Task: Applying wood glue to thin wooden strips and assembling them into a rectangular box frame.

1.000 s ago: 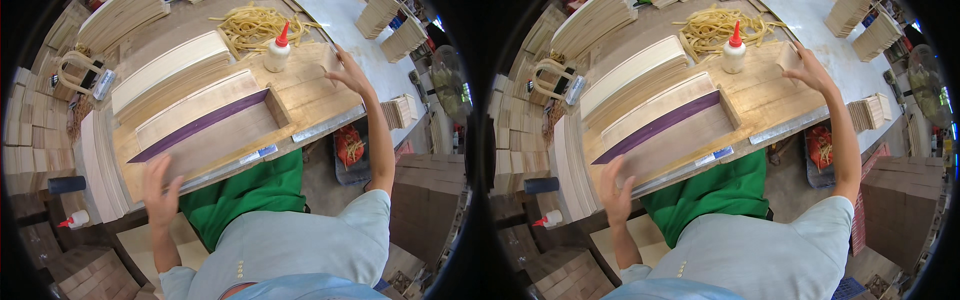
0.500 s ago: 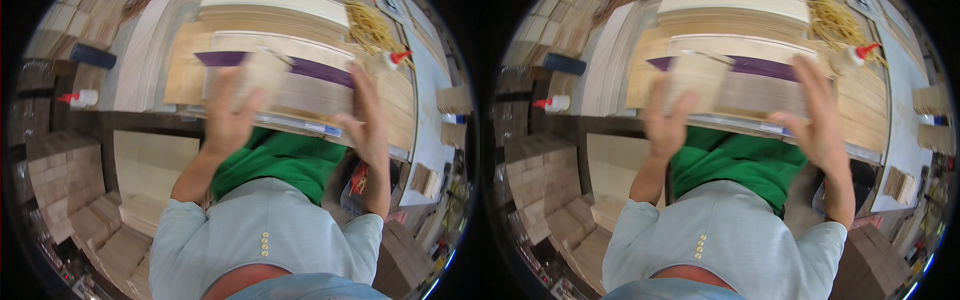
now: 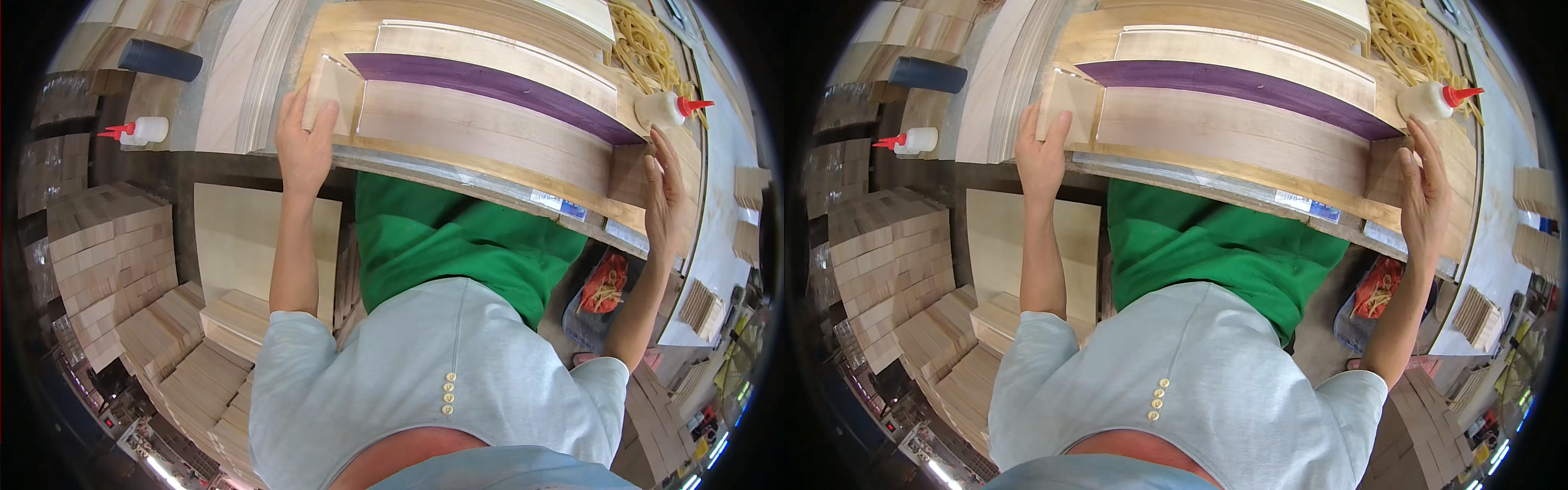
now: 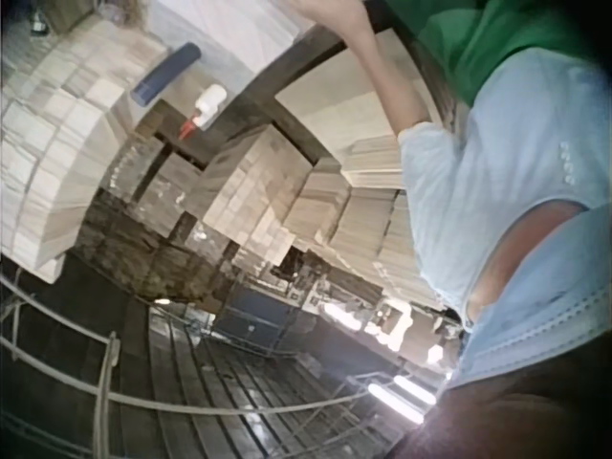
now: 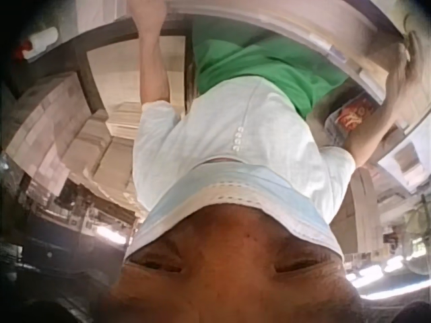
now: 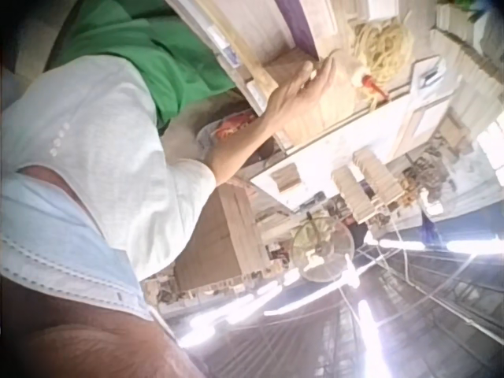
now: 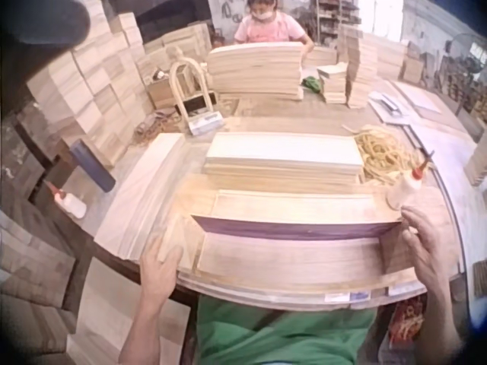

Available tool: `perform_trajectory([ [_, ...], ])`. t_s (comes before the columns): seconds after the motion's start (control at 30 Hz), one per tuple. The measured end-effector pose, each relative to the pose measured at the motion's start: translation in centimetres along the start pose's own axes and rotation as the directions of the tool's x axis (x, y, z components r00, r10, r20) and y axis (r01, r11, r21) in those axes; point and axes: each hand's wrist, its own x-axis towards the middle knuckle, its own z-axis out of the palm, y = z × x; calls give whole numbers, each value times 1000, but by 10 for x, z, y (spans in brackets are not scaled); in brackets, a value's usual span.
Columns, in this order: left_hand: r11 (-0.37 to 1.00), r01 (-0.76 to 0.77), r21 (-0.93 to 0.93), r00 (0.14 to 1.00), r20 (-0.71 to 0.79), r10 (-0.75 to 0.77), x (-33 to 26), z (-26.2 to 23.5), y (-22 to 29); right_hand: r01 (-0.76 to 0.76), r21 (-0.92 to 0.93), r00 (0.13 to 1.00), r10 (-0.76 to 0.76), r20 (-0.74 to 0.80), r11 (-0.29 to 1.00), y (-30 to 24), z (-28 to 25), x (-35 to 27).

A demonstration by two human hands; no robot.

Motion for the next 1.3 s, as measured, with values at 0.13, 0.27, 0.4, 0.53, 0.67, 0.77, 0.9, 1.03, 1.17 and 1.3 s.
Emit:
perform_trajectory([
  [0.13, 997, -25, 71, 999, 31, 23, 5, 3, -1, 45, 41, 999, -45, -5, 998, 12, 4, 0],
  [0.27, 986, -74, 153, 997, 47, 67, 4, 2, 5, 73, 23, 997, -73, -5, 997, 12, 6, 1],
  [0.4, 965, -140, 220, 990, 57, 131, 4, 5, 2, 76, 31, 997, -76, -7, 997, 11, 6, 1],
  [0.53, 968, -130, 217, 987, 117, 106, 3, 7, 6, 76, 37, 997, -76, -6, 996, 12, 8, 2],
  [0.67, 963, -119, 240, 985, 151, 84, 6, 8, 4, 66, -6, 998, -66, -8, 998, 11, 7, 1],
  [0.77, 1000, 20, -2, 955, 295, -19, 1, -4, 19, -27, 96, 999, 29, -25, 995, 9, 7, -2],
  [0.9, 992, -124, -19, 941, 315, 123, 43, -31, 48, -107, 309, 989, 134, -68, 945, 16, -4, -5],
  [1.03, 900, -411, 147, 777, 573, 261, 104, 25, 100, -153, 342, 959, 222, -173, 927, 28, -14, -10],
  [1.17, 664, -664, 343, 544, 831, 114, 139, 105, 85, -163, 372, 947, 250, -200, 914, 18, -23, -21],
  [1.3, 584, -681, 442, 528, 849, -27, 147, 150, 73, -179, 371, 928, 281, -243, 911, 28, -37, -47],
])
